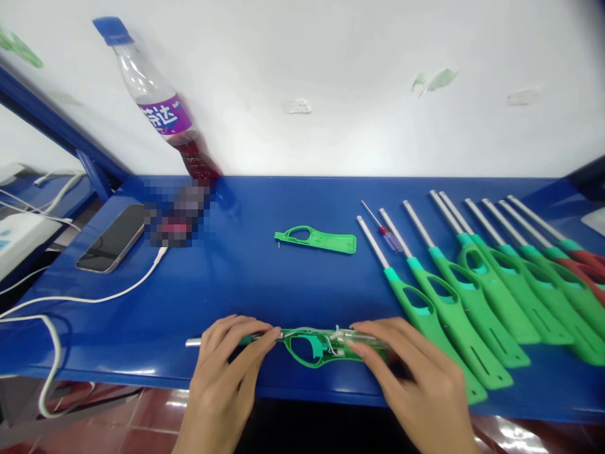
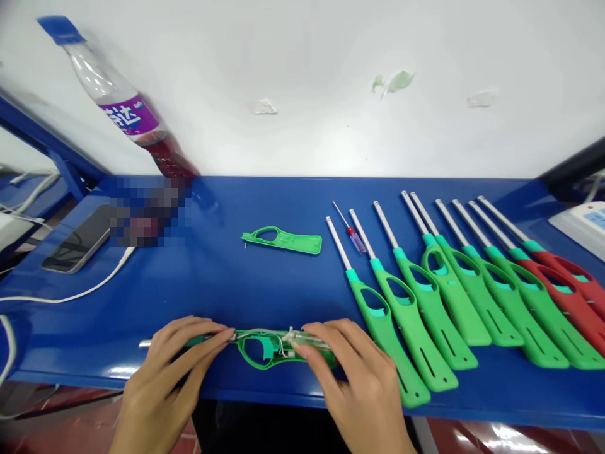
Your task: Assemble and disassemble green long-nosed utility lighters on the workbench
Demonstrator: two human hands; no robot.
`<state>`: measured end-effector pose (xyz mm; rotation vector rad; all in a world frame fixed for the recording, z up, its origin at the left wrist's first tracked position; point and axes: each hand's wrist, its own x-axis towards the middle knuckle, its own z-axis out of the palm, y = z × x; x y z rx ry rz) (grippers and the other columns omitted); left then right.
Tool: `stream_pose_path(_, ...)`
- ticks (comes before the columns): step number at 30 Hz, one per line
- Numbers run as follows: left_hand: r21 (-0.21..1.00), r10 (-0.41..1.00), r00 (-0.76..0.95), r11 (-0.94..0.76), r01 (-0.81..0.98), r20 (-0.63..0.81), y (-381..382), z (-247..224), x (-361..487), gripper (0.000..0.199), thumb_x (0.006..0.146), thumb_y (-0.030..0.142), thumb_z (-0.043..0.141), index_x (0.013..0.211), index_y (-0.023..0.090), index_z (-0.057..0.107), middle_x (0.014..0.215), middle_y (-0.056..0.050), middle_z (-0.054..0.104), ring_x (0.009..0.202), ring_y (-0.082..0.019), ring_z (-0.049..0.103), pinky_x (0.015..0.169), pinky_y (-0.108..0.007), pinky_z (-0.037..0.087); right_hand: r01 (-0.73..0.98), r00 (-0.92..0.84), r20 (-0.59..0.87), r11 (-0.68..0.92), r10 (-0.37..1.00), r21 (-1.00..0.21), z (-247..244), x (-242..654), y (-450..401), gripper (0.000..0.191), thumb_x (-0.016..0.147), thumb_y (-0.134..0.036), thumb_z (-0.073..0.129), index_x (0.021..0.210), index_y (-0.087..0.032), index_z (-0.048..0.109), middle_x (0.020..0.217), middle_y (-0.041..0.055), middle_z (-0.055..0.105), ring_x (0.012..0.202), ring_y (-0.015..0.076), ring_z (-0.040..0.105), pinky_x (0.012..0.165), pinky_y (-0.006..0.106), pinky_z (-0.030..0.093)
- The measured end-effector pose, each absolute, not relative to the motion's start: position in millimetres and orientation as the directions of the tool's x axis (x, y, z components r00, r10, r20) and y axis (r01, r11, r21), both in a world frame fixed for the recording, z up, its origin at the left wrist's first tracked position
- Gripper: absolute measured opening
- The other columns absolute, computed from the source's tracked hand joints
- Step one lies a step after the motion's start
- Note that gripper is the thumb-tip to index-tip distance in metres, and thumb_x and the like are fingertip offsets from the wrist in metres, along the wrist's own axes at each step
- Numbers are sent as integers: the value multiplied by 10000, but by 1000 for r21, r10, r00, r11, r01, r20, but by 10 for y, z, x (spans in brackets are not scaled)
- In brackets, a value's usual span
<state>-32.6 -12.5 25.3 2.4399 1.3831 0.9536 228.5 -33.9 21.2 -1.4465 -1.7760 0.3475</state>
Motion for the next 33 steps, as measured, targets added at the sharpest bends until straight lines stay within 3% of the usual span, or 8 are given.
stream_pose_path(8, 411, 832, 413, -546, 731, 370, -147, 217, -431, 470, 1004, -44, 506, 1350, 245, 641, 1224, -68, 596, 1139, -201, 544, 936, -357, 480, 699, -26, 413, 312, 911, -643, 203, 2293, -327, 134, 985, -223, 695, 1116, -251, 691, 1011, -10, 706, 890, 102, 671, 814, 219, 546)
stream_pose_path(18, 342, 826, 452, -554, 759, 337, -129, 242, -460, 476, 1007, -46, 483, 1338, 256, 644, 1209, -66, 605, 1116, -197, 545, 902, -344, 484, 694, -26, 416, 316, 909, -647, 200, 2293, -323, 136, 985, -227, 699, 1119, -250, 691, 1007, -20, 699, 868, 87, 662, 818, 216, 533)
stream_pose_path(33, 433, 856, 426, -516, 739, 293, -39, 325, -464, 478, 1011, 21, 482, 1296, 342, 693, 1129, -33, 662, 972, -187, 602, 773, -324, 486, 701, -34, 405, 311, 913, -642, 196, 2301, -313, 142, 989, -231, 690, 1128, -258, 684, 1015, -18, 703, 868, 97, 663, 791, 224, 538)
